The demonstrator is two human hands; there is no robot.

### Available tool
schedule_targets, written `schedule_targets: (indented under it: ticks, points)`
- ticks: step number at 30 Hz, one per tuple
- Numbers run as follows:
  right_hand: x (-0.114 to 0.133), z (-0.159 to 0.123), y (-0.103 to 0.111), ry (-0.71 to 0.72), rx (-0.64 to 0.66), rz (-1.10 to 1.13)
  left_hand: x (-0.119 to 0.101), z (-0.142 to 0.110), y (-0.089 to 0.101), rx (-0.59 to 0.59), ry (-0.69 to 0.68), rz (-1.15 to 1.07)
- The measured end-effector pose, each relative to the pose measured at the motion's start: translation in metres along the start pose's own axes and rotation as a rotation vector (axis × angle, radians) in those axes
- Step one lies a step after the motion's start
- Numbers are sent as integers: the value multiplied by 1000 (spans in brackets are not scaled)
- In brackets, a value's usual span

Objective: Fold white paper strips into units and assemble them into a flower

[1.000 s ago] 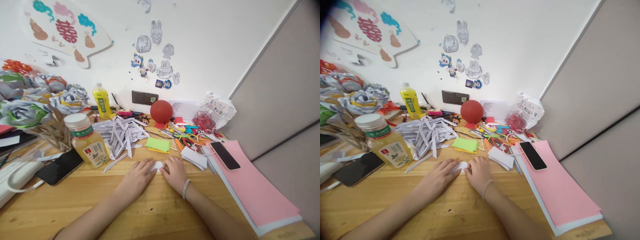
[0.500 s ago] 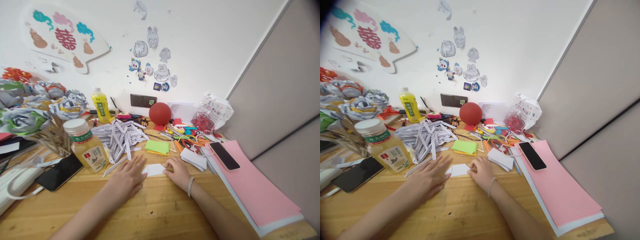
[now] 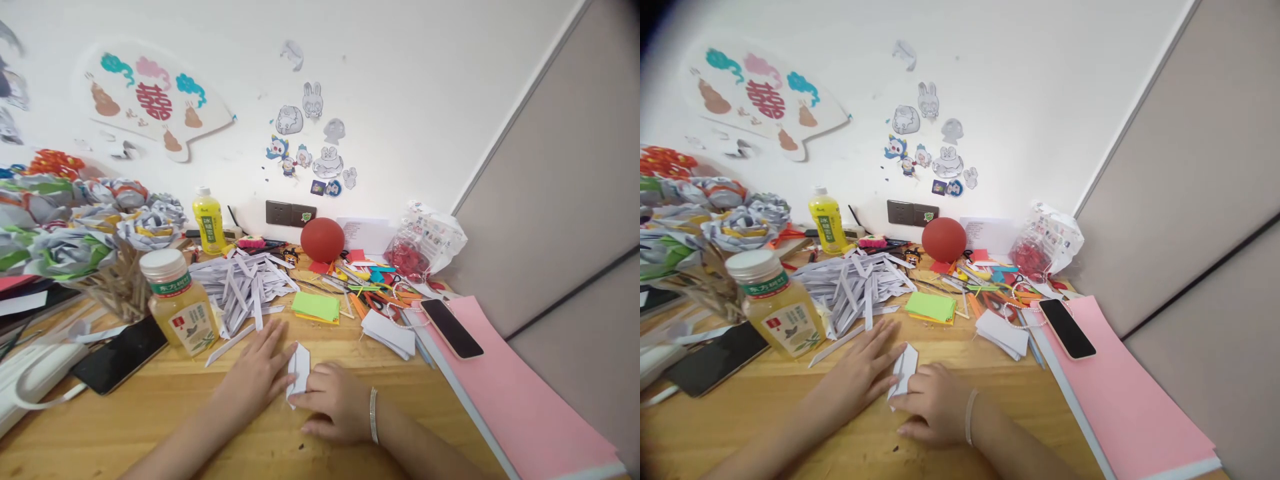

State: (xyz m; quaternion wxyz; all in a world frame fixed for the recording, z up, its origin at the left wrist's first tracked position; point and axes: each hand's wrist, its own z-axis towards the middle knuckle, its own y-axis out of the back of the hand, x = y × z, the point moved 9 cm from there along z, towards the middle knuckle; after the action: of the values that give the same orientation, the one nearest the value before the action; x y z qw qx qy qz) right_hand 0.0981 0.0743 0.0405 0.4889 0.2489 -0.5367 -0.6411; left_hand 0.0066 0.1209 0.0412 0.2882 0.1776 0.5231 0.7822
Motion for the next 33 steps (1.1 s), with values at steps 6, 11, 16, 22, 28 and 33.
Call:
schedule_targets:
  ticks: [6,11,16,22,28,33]
  points:
    - [-29,-7,38,-205,-263,93,-23,0,-2,82,-129,-140]
    - [-33,-6,28,-155,-91,74,-23,0,-4,119,-126,-202]
    - [-40,-9,19,-213,8,-72,-1,6,11,9,-6,-102]
    - [-60,-16,21,-440,9,-236,-19,10,28,-61,-140,-141]
    - [-58,-12,19,-408,-2,-297,-28,9,21,-86,-175,-158]
    - [-55,-11,22,-307,-53,-345,-22,14,18,-20,-132,-239]
